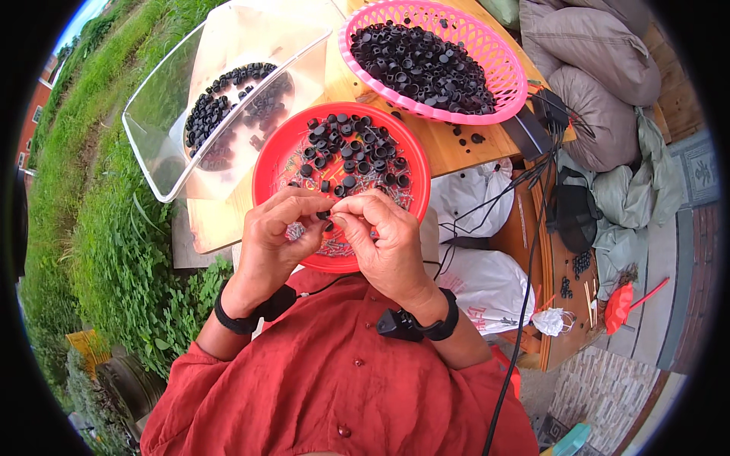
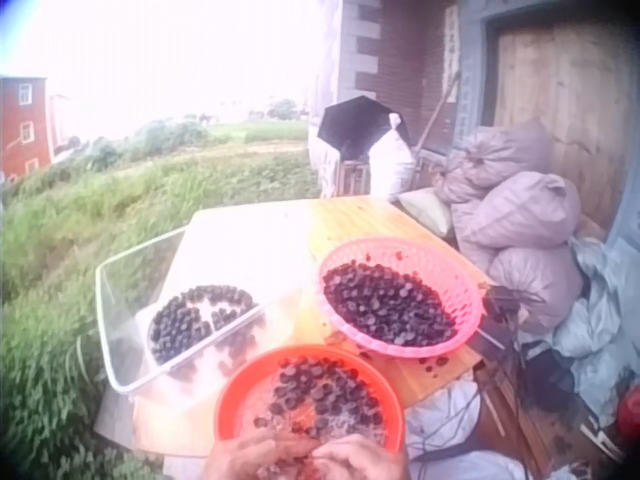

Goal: Sorting and assembling small black plastic components with metal pins.

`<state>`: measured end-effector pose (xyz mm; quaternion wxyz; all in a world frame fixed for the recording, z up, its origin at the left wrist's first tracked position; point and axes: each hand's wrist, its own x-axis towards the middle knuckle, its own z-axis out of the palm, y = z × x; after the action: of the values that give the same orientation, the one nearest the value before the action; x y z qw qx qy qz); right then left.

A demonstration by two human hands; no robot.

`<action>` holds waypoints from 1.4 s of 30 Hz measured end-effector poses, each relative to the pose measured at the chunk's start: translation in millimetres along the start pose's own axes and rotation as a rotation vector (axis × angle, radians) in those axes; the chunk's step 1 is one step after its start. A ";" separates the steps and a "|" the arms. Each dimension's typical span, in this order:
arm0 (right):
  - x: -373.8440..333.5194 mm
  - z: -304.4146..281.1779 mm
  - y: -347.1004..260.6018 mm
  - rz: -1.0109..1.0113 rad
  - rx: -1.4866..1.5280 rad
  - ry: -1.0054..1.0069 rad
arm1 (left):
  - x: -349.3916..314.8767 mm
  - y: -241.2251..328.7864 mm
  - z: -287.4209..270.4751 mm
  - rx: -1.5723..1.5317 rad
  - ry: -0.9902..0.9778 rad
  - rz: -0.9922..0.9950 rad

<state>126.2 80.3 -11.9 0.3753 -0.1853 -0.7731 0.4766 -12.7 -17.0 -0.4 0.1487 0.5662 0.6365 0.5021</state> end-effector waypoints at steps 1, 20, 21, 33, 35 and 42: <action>-0.3 1.5 -1.2 -0.023 -0.022 0.006 | -1.2 2.1 0.4 0.012 0.033 0.007; -6.7 11.1 -12.4 -0.249 -0.314 -0.087 | -24.1 -1.4 1.4 0.225 0.040 0.083; -6.2 11.1 -12.9 -0.246 -0.312 -0.092 | -24.2 -1.2 1.6 0.268 0.033 0.111; -15.4 -3.2 -7.1 0.181 -0.067 -0.076 | -29.0 1.4 7.1 -0.022 0.056 -0.098; -17.8 -2.3 -4.6 0.420 0.262 -0.091 | -27.5 -1.5 10.0 0.031 0.160 0.072; -18.5 -9.2 1.4 0.654 0.667 -0.051 | -21.7 -6.2 22.3 0.294 0.187 0.314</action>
<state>145.0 74.6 -18.1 0.2254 -0.2766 -0.4878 0.7967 7.5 -24.4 -23.7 -0.0749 0.6250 0.6178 0.4712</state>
